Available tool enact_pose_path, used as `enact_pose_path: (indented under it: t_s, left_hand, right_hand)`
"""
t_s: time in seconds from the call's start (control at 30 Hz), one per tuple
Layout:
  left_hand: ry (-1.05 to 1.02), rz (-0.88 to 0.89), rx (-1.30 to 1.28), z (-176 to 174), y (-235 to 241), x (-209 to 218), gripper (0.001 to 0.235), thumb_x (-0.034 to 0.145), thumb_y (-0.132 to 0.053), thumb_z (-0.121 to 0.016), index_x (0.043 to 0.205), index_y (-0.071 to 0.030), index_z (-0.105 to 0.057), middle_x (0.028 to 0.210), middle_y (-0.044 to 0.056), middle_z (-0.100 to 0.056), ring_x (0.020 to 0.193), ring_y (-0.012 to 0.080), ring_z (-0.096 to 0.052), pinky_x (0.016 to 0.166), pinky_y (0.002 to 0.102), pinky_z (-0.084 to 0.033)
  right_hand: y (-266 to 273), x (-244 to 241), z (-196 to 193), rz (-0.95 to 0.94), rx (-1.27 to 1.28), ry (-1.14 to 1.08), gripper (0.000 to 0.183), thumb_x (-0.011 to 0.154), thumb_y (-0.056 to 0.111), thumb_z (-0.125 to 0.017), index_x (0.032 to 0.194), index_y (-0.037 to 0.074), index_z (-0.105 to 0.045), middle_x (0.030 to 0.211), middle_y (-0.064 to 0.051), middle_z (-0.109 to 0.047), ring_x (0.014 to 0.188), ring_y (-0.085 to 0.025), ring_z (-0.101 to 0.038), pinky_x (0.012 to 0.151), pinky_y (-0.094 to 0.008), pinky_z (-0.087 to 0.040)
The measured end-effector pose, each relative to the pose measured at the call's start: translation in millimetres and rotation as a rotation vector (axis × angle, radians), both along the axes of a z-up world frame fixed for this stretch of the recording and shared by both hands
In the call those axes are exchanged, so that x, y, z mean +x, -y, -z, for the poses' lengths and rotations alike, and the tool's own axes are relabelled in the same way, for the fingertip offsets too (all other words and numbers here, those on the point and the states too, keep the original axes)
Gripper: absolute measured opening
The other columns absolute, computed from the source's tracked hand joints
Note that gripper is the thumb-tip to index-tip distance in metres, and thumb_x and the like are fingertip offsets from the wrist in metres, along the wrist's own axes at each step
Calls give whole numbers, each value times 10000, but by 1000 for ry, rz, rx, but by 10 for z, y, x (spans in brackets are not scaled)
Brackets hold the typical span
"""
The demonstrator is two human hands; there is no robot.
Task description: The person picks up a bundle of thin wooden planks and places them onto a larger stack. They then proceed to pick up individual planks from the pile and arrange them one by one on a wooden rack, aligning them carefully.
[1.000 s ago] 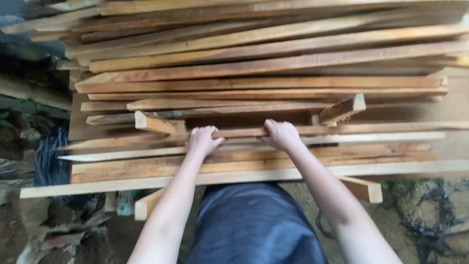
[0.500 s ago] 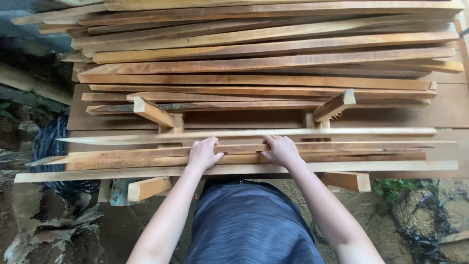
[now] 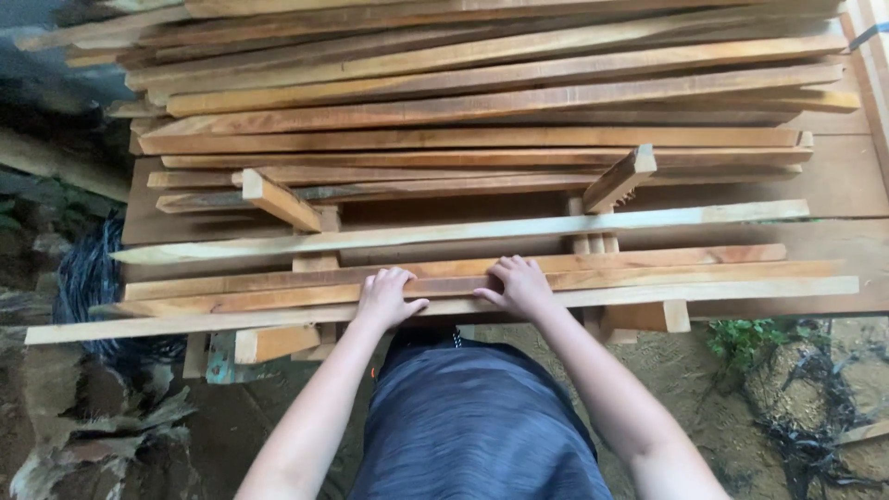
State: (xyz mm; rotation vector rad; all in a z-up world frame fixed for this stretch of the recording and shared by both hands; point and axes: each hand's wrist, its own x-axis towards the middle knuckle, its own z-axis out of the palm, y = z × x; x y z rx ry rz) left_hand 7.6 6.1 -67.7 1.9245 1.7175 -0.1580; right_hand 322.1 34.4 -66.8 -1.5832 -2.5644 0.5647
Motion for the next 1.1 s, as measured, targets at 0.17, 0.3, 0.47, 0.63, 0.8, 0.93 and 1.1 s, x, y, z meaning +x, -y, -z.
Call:
enact_pose_path:
  t_s: [0.17, 0.3, 0.47, 0.63, 0.8, 0.93, 1.1]
  left_hand:
    - [-40, 34, -94, 127, -105, -27, 650, 762, -564, -807, 1303, -273, -595, 1286, -34, -620, 1295, 236, -559, 1109, 475, -420]
    - [-104, 60, -158, 233, -198, 10, 643, 740, -566, -827, 1254, -252, -602, 1279, -11, -638, 1289, 257, -568, 1079, 491, -435]
    - [-134, 71, -104, 143, -94, 53, 549, 794, -509, -797, 1199, -237, -545, 1208, 4, -686, 1222, 260, -621, 1029, 490, -448]
    - [-145, 147, -9, -56, 287, 121, 486, 822, -447, -738, 1189, -225, -508, 1109, 45, -743, 1146, 262, -682, 967, 488, -496]
    - [-41, 126, 154, -428, 495, 187, 550, 930, -441, -682, 1390, -151, -600, 1371, 55, -666, 1303, 246, -601, 1130, 445, -394]
    - [-66, 98, 114, -70, 431, 148, 558, 851, -432, -750, 1356, -245, -601, 1336, -31, -671, 1287, 202, -605, 1095, 429, -434]
    - [-111, 84, 200, 14, 461, 183, 471, 742, -393, -828, 1141, -276, -605, 1101, -67, -684, 1130, 206, -656, 981, 400, -490]
  right_hand:
    - [-19, 4, -100, -9, -131, 5, 468, 867, 619, -677, 1165, 258, -697, 1118, 29, -678, 1134, -192, -627, 962, -401, -454]
    - [-92, -14, -69, -12, -202, 52, 481, 857, 616, -693, 1163, 245, -688, 1122, 23, -695, 1146, -186, -649, 988, -407, -439]
    - [-2, -72, -294, 29, -232, 109, 491, 852, 595, -711, 1175, 234, -633, 1079, -25, -744, 1115, -199, -697, 1024, -392, -406]
    - [317, -59, -94, -5, -85, 118, 459, 776, 526, -771, 1056, 228, -563, 899, -52, -749, 985, -232, -738, 957, -402, -453]
    - [593, 3, -4, 20, 175, -181, 400, 806, 461, -807, 1045, 211, -605, 1055, 3, -714, 1087, -190, -653, 963, -372, -469]
    - [576, -58, -33, -10, 207, -118, 492, 730, 419, -835, 1134, 254, -607, 1076, 53, -688, 1126, -164, -623, 989, -367, -452]
    - [557, -102, -24, -26, 125, 44, 551, 718, 410, -814, 1212, 249, -629, 1196, 52, -615, 1148, -189, -581, 964, -370, -459]
